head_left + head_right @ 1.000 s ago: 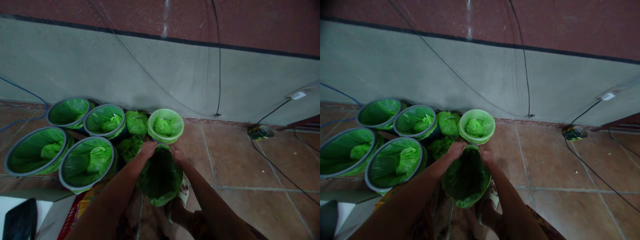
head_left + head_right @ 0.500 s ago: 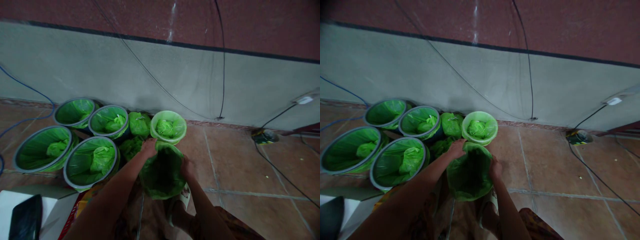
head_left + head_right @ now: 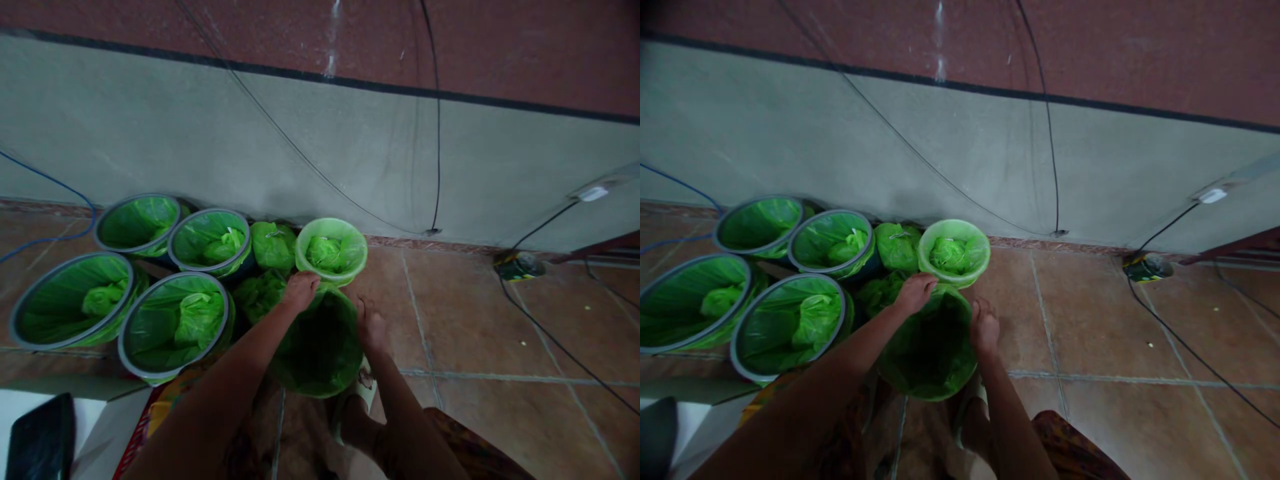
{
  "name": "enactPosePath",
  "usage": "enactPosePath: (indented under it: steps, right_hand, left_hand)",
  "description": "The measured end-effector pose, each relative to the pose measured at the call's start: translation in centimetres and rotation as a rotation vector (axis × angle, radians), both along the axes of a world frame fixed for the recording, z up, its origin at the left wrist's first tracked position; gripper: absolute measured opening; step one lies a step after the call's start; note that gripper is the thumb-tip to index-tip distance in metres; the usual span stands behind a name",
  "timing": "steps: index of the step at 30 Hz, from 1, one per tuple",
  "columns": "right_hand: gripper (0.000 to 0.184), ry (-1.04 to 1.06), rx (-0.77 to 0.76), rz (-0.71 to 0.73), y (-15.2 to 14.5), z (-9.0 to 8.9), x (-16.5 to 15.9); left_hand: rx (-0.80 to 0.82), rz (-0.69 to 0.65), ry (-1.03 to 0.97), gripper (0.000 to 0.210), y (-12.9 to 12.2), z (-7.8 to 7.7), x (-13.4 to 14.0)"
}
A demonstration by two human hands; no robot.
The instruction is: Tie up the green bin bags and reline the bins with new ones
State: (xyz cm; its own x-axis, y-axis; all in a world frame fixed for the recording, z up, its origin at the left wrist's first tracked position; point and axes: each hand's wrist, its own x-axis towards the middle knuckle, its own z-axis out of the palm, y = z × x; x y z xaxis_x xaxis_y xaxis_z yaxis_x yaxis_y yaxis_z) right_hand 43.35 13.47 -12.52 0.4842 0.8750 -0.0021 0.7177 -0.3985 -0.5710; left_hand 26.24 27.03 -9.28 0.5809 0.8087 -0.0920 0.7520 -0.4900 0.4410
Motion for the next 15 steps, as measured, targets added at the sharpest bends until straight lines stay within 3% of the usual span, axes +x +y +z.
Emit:
enactPosePath:
  steps: [3, 6, 10, 15]
  right_hand:
    - [0.043, 0.003, 0.010, 0.199, 4.0, 0.4, 0.6]
    - [0.038, 0.006, -0.054, 0.296, 5.9, -0.3, 0.2]
    - [0.037, -0.002, -0.180, 0.343, 6.0, -1.5, 0.1]
    - [0.036, -0.086, -0.194, 0.455, 5.3, -2.1, 0.7]
  left_hand:
    - [-0.017, -0.028, 0.040, 0.031, -0.3, -0.5, 0.4]
    - [-0.044, -0.044, 0.094, 0.031, -0.5, -1.0, 0.3]
    - [-0.069, -0.035, 0.193, 0.028, -0.4, -1.5, -0.7]
    - [-0.093, 0.004, 0.301, 0.024, -0.1, -1.7, -2.0]
